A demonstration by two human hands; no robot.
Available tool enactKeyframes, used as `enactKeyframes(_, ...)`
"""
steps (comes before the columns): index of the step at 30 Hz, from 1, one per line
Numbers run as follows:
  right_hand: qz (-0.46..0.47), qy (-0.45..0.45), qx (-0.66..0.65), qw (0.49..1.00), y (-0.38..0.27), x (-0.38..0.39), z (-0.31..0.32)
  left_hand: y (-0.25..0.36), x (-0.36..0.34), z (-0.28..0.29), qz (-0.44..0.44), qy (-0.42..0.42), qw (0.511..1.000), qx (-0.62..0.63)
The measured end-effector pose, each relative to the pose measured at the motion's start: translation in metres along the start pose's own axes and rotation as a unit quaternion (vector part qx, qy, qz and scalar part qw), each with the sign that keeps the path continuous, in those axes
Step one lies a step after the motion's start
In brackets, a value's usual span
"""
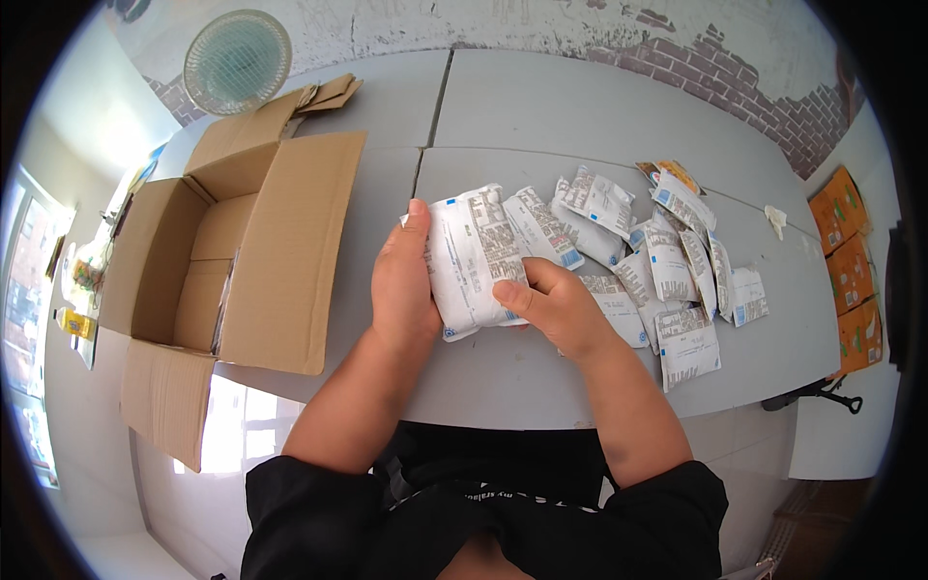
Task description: The person picks up individual milk packets from a pile on a desk and places them into a cardboard box.
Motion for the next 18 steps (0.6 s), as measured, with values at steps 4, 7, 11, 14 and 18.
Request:
enactKeyframes(4, -0.062, -0.005, 0.01, 0.998, -0.002, 0.002, -0.006, 0.002, -0.013, 0.018, -0.032, 0.005, 0.998, 0.052)
enactKeyframes(7, -0.028, 0.061, -0.008, 0.998, -0.005, 0.001, -0.005, 0.002, -0.014, 0.016, -0.044, 0.001, 0.997, 0.063)
enactKeyframes(11, 0.049, 0.204, -0.034, 0.977, -0.005, 0.001, 0.026, 0.004, -0.003, -0.003, -0.019, -0.059, 0.998, 0.004)
enactKeyframes(14, 0.086, 0.23, -0.081, 0.966, -0.003, 0.0, 0.036, -0.001, 0.002, -0.006, 0.024, -0.128, 0.99, -0.047)
enactKeyframes(18, 0.095, 0.208, -0.152, 0.962, -0.009, -0.003, 0.032, -0.004, 0.009, -0.013, 0.063, -0.128, 0.986, -0.088)
Point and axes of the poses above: each hand's wrist, its own x-axis away from the middle knuckle, its own z-axis out of the back of the hand, y = z × x, the point moved 4 cm from there along -x, towards the middle knuckle, and after that the axes turned 11 degrees about z, right-handed, at the moved point
